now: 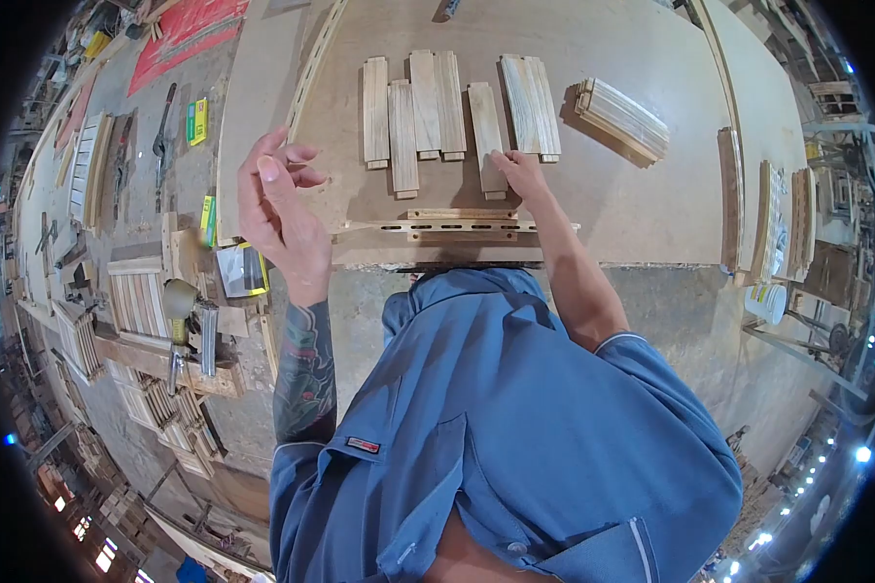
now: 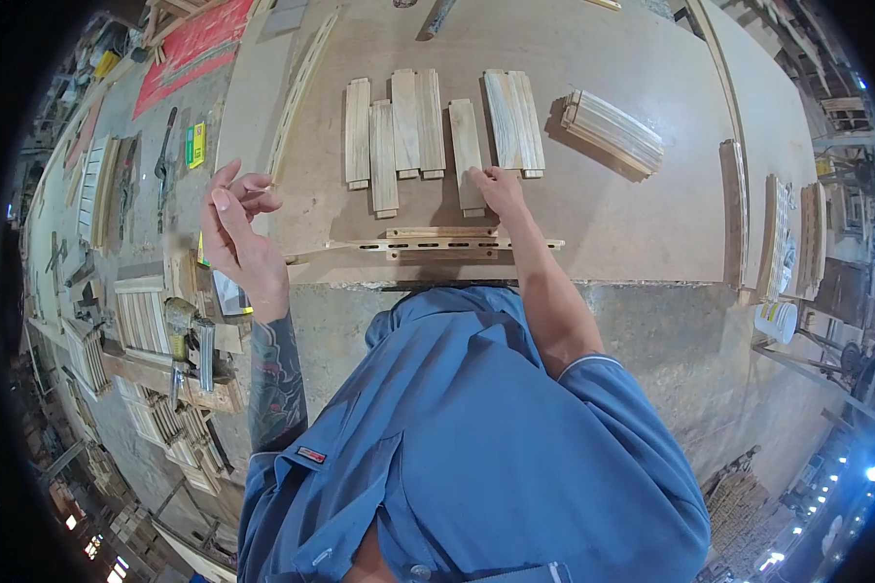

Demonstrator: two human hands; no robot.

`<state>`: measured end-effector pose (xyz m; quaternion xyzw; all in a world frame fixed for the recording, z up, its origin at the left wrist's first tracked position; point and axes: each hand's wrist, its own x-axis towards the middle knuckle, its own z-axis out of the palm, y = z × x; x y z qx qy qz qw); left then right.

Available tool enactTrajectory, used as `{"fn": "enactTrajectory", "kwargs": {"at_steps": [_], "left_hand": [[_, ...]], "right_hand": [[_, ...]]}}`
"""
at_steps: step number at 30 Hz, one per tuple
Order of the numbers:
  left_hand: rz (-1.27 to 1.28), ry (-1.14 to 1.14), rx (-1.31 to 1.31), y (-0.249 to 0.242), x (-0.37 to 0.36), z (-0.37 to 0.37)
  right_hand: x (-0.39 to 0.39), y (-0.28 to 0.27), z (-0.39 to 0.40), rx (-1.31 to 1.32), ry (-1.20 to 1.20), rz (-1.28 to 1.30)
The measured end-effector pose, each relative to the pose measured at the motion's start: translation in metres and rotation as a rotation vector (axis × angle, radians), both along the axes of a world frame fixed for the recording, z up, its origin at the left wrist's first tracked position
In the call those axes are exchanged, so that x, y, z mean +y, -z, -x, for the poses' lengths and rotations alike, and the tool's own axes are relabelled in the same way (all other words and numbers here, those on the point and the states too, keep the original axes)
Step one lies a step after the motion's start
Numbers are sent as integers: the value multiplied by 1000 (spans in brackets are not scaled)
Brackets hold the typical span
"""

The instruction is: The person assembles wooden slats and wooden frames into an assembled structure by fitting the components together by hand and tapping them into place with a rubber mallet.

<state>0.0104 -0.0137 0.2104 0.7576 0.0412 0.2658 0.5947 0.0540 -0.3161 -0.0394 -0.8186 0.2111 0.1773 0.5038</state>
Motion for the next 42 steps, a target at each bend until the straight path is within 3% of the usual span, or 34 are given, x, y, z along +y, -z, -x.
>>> {"fn": "enactTrajectory", "kwargs": {"at_steps": [2, 4, 7, 9, 11, 13, 15, 16, 18, 22, 24, 28, 31, 34, 35, 37, 38, 42], "left_hand": [[3, 7, 0, 1, 1, 0], [-5, 16, 9, 0, 0, -1], [-25, 36, 24, -3, -3, -3], [-39, 58, 41, -4, -1, -3], [-50, 117, 46, -3, 0, -6], [-36, 103, 59, -4, 0, -4], [-54, 120, 87, -7, 0, -1], [-50, 109, 92, -7, 1, -1], [-18, 130, 80, -5, 2, -1], [18, 156, 86, -1, 5, -4], [35, 180, 95, -1, 6, -6], [105, 220, 149, -3, 8, -6], [-48, 311, 176, 6, 8, -9], [-591, 332, -40, 15, -5, -14], [-591, 342, -53, 13, -8, -13], [-917, 368, 148, 8, -14, -5], [-919, 377, 143, 6, -15, -4], [-976, 327, 239, -2, -16, -4]], "right_hand": [[3, -13, 0, 46, -59, 57], [10, -23, 5, -128, 66, -305], [45, -52, 16, -286, 192, -537], [72, -65, 29, -328, 47, -582], [93, -68, 39, -269, -264, -633], [108, -71, 45, -269, -334, -660], [117, -74, 50, -283, -460, -386], [120, -77, 50, -275, -470, -386], [123, -84, 51, -418, -587, -138], [136, -92, 52, -463, -632, -73], [141, -98, 53, -712, -740, 104], [153, -85, 69, -812, -809, 272], [150, -85, 70, -804, -797, 244], [156, -95, 74, -646, -643, 169], [152, -88, 70, -653, -631, 177], [144, -80, 62, -494, -745, -1], [137, -76, 56, -395, -807, 40], [128, -77, 15, -415, -763, -12]]}}
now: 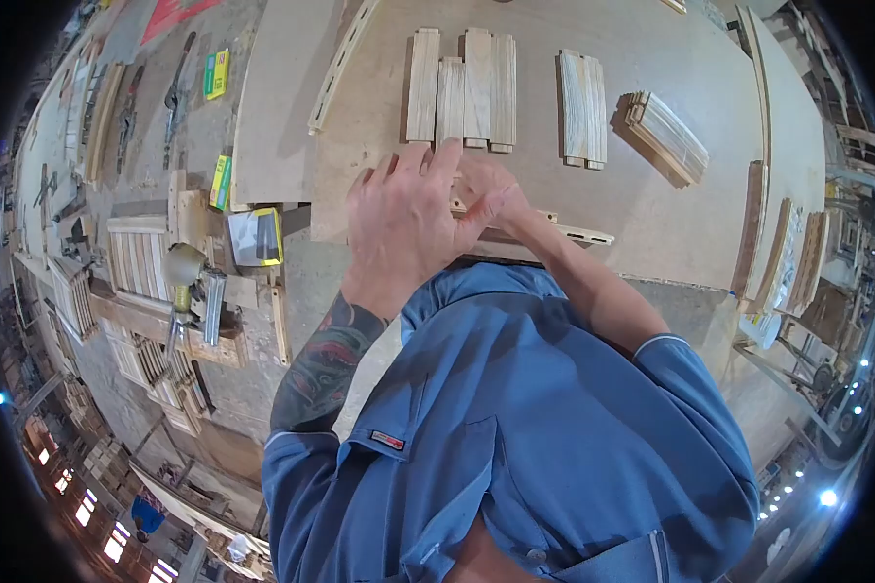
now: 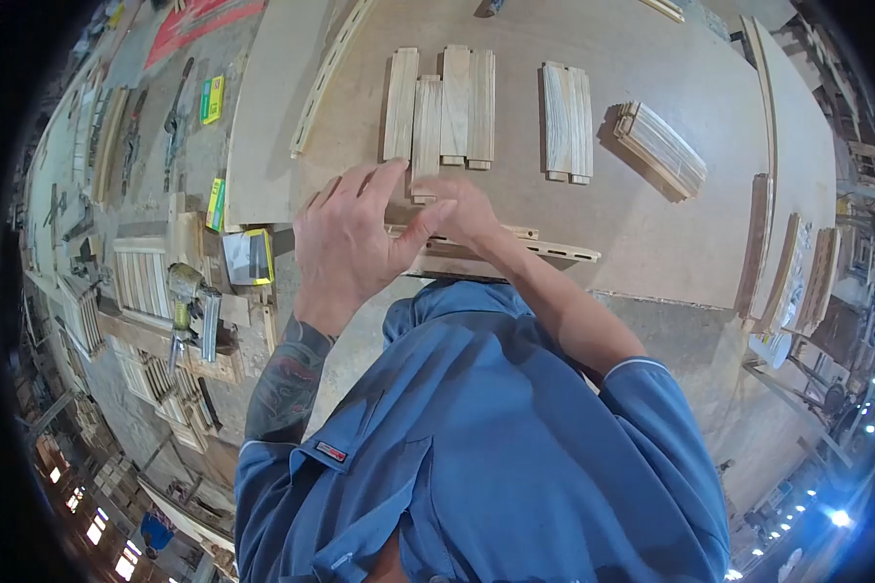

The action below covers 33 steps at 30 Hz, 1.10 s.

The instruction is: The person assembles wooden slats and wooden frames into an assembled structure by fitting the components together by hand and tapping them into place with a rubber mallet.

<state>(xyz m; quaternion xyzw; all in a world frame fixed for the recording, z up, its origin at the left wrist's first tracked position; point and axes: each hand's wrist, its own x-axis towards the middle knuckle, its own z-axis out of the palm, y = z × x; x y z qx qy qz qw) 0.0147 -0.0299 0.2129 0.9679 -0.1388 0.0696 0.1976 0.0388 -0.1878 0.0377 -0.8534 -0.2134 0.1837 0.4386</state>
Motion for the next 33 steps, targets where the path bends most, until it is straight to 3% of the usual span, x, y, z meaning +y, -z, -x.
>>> {"fn": "enactTrajectory", "kwargs": {"at_steps": [2, 3, 5, 7, 9, 12, 15, 17, 19, 21, 24, 26, 29, 33], "left_hand": [[-21, -9, 17, -3, 1, -1], [57, -19, 9, -4, 1, -3], [121, -17, -7, -5, 3, -3], [141, -34, -42, -6, 9, -1], [139, -35, -48, -4, 11, 0], [124, -55, 39, -1, 10, 4], [95, -62, 94, 3, 9, 3], [81, -69, 65, 4, 10, 2], [21, -84, 116, 2, 9, 4], [25, -94, 123, 3, 10, 5], [35, -101, 129, 5, 10, 5], [45, -118, 135, 4, 10, 5], [21, -118, 165, 2, 12, 6], [61, -112, 143, 5, 12, 7]], "right_hand": [[15, 22, -15, -194, 277, 258], [24, 27, -12, -194, 288, 246], [40, 41, -5, -470, 335, 584], [45, 68, 5, -555, 386, 524], [47, 66, 9, -354, 486, 385], [32, 60, 9, -322, 557, 278], [21, 45, 7, -159, 701, 347], [8, 32, 5, -89, 694, 340], [-8, 25, 4, 192, 660, 378], [-27, 18, 6, 239, 523, 437], [-39, 22, 10, 423, 484, 307], [-40, 27, 22, 364, 718, -402], [-28, 6, 45, 276, 600, -602], [-35, -2, 50, 169, 372, -308]]}}
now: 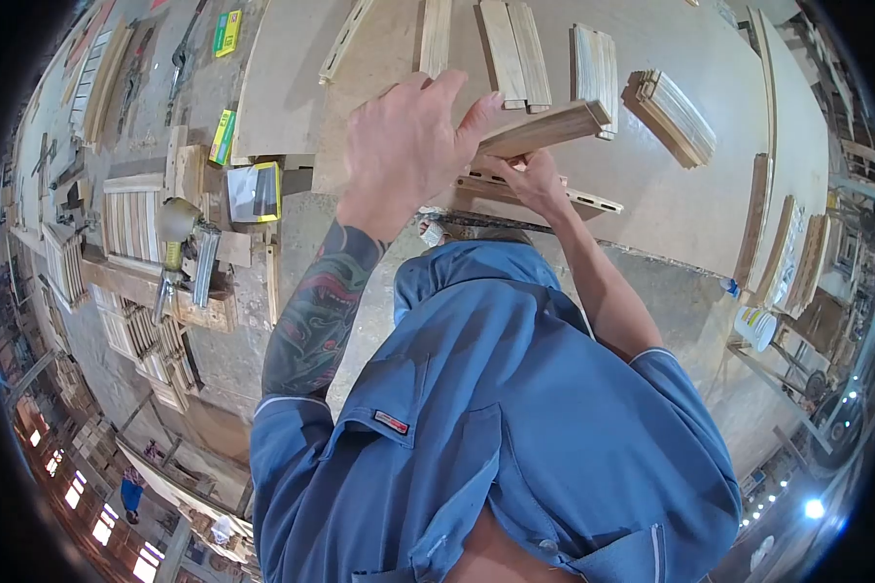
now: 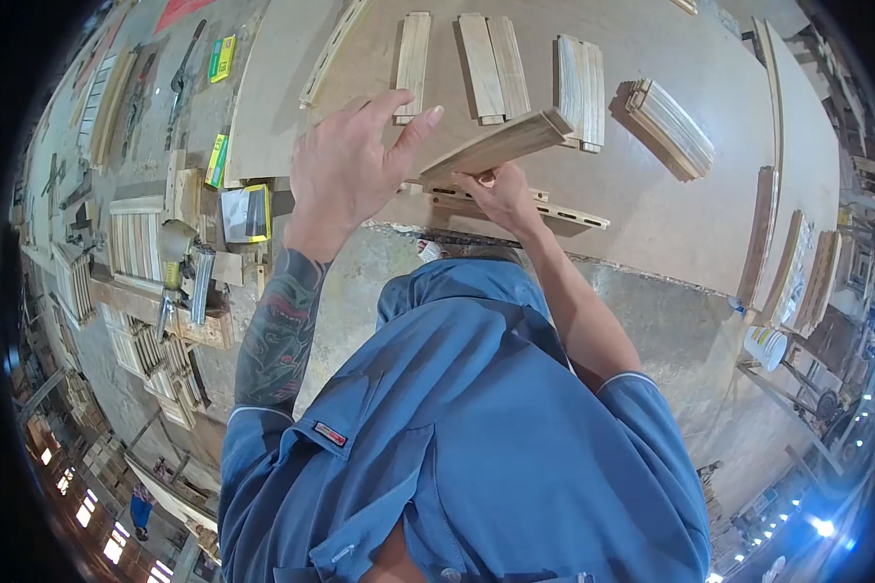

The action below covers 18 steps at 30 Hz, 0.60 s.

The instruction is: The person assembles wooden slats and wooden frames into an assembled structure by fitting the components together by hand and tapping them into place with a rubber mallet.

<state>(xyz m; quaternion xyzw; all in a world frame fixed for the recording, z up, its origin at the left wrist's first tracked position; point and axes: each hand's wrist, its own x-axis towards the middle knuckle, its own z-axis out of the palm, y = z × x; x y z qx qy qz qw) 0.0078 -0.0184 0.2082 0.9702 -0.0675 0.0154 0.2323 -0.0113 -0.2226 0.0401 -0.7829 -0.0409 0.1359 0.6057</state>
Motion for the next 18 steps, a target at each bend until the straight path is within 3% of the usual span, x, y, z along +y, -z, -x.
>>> {"fn": "enactTrajectory", "kwargs": {"at_steps": [2, 6, 8, 16, 18], "left_hand": [[-3, -5, -15, 0, 0, -1], [9, -8, -17, 0, 0, -3], [24, -20, -20, 2, 0, -3], [55, -18, -42, 0, -2, -7], [57, -14, -63, 0, -2, -6]], "right_hand": [[-2, 1, -4, -46, -129, 223], [-3, -20, 5, -67, -215, 340], [0, -19, 11, -383, -255, 525], [3, -9, 13, -538, -363, 613], [-1, -23, -1, -434, -410, 387]]}}
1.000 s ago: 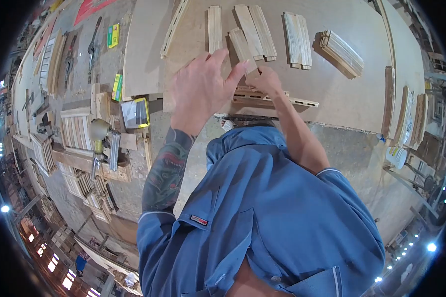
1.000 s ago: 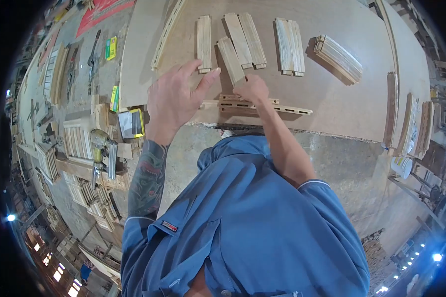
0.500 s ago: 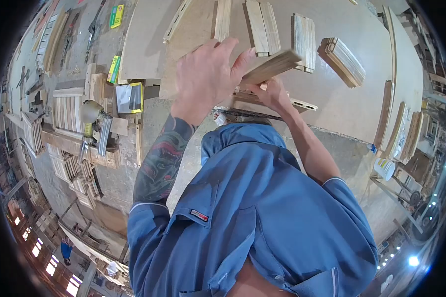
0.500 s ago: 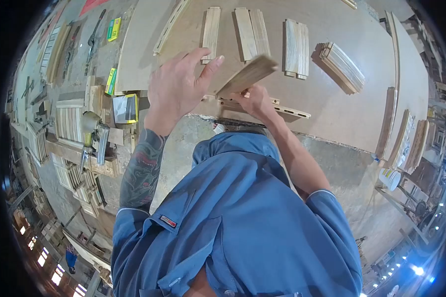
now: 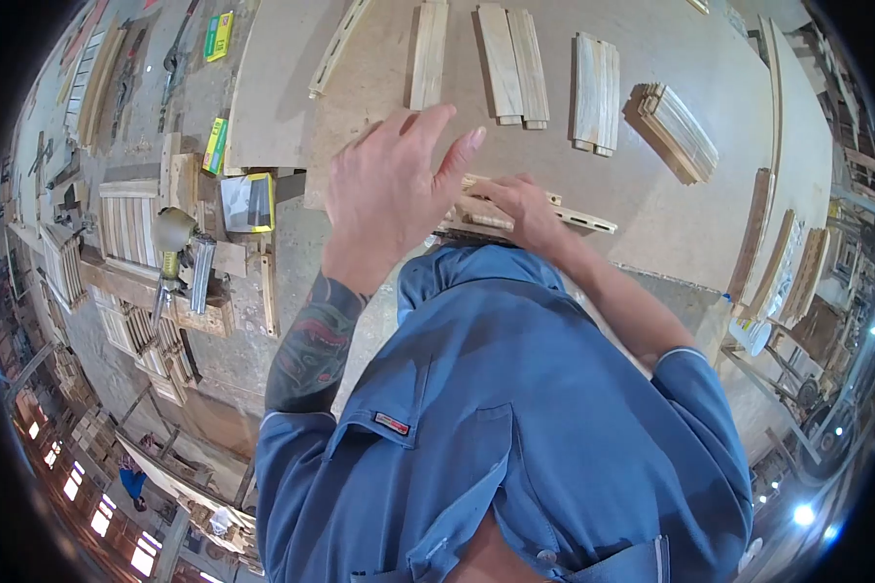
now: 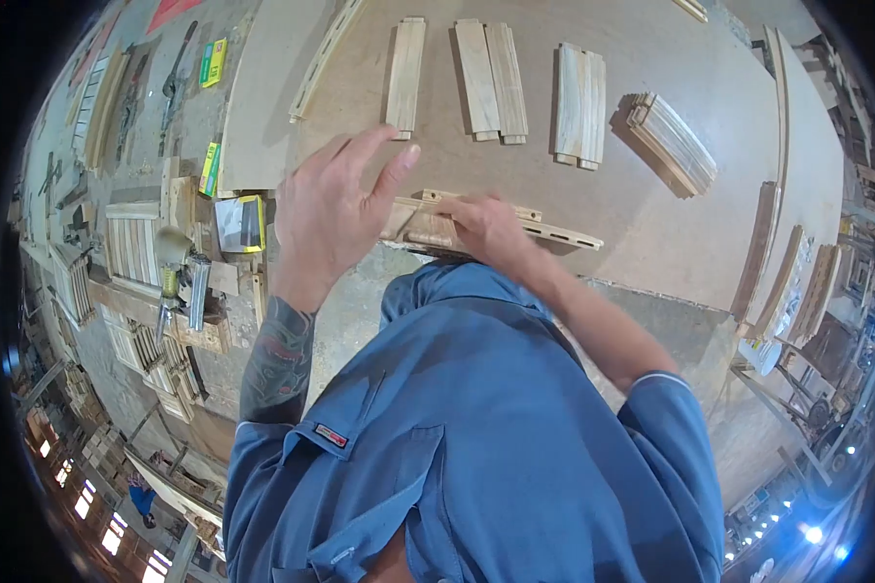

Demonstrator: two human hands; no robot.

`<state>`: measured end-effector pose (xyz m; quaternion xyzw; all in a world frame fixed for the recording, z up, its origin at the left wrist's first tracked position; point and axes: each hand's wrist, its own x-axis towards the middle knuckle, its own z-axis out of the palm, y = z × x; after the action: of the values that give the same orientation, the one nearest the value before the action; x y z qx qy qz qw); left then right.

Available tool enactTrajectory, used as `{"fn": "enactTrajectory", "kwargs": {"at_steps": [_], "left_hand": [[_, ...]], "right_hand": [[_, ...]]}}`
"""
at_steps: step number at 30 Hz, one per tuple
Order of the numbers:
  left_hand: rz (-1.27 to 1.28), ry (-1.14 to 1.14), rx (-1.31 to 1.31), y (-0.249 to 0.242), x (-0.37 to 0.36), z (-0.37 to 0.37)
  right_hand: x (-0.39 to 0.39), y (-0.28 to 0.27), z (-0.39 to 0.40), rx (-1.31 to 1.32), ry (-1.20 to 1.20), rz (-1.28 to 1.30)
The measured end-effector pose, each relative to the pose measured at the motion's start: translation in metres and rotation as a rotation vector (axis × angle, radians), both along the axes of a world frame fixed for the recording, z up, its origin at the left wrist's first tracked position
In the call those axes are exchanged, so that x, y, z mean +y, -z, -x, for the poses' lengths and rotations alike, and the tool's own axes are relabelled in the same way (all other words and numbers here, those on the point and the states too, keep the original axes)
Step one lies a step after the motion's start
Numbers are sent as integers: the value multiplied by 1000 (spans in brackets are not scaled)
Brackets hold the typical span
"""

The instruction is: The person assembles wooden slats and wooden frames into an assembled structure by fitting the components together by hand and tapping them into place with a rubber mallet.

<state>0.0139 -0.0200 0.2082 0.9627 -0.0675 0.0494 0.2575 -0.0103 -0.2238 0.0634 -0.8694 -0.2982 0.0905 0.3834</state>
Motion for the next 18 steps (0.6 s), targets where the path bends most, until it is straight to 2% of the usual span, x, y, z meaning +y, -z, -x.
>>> {"fn": "enactTrajectory", "kwargs": {"at_steps": [1, 2, 4, 6, 8, 9, 11, 12, 14, 15, 16, 18], "left_hand": [[3, 10, -13, 0, 1, 1], [-10, 9, -16, 1, 2, 1], [0, 5, -38, 1, 1, 1], [-5, -15, -41, -4, -2, 1], [-9, -19, -44, -6, -4, 1], [-19, -19, -32, -5, -4, 2], [-30, -16, -25, -5, -3, 4], [-43, -18, -32, -3, -3, 5], [-45, -15, -44, -1, -2, 7], [-28, -11, -80, 0, -3, 7], [-10, -7, -118, 0, -3, 8], [1, 11, -105, -1, -1, 9]], "right_hand": [[-8, -12, -16, 253, -95, 46], [-6, -5, -32, 251, -97, 34], [0, 17, -74, 321, 36, 205], [34, 49, -113, 204, 130, 152], [88, 87, -120, -345, 524, 416], [107, 98, -120, -348, 533, 409], [130, 110, -119, -513, 742, 442], [127, 105, -120, -514, 746, 445], [111, 79, -126, 96, 486, 346], [98, 66, -122, 257, 489, 321], [80, 71, -114, 255, 503, 333], [40, 77, -99, 203, 438, -4]]}}
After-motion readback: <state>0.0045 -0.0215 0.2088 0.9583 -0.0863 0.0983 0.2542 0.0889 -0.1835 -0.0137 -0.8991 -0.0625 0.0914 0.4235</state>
